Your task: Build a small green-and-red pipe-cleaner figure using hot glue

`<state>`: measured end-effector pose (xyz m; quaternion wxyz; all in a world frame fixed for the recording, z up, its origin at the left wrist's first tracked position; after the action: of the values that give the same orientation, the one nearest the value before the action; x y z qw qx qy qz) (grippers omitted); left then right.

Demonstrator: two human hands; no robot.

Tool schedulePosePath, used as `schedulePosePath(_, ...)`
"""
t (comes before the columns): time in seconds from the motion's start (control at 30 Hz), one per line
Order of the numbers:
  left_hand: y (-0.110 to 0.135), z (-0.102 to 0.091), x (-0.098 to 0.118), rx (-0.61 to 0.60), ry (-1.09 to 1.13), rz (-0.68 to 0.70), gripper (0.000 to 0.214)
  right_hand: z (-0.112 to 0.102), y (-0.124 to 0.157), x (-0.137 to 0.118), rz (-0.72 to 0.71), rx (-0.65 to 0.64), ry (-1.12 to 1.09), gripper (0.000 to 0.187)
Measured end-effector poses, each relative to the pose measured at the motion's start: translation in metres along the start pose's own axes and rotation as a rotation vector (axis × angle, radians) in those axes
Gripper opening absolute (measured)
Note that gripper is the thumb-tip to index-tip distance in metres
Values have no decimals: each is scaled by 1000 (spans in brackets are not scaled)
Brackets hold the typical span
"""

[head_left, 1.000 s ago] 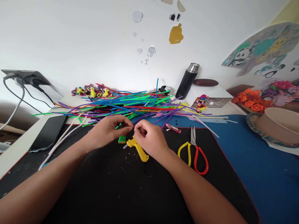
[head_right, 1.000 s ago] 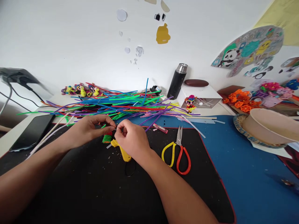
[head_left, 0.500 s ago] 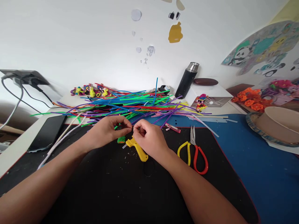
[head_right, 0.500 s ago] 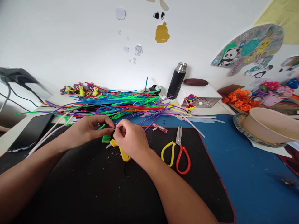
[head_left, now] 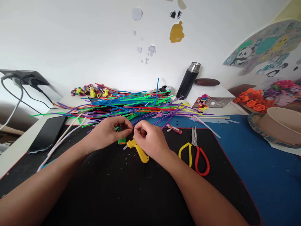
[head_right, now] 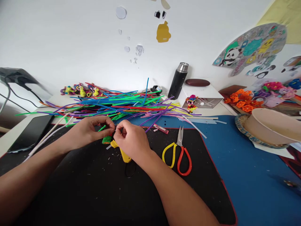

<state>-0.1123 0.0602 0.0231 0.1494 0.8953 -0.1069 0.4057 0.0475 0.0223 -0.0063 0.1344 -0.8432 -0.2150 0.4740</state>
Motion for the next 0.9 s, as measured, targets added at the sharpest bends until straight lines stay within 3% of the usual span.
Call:
schedulePosePath(0.27,0,1,-2,-26,14,-13,37,-1,0,0,-1,6,-6,7)
schedulePosePath(0.63,2,1,3,19,-2,10,29,0,0,0,-7,4,-14,5)
schedulePosePath(0.9,-5,-9,-8,55,66,-59,42,-7,-3,7,38,75,-80,13)
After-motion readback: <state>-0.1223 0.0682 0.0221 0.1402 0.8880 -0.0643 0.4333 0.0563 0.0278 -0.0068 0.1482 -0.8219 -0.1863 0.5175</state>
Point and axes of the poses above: each hand's wrist, its own y-axis away from the middle knuckle, its own z-axis out of the palm, x = y × z, the point moved 8 cm from there along -y, towards the middle knuckle, and after that the axes turned 15 degrees about -z, right-handed, at the moved point
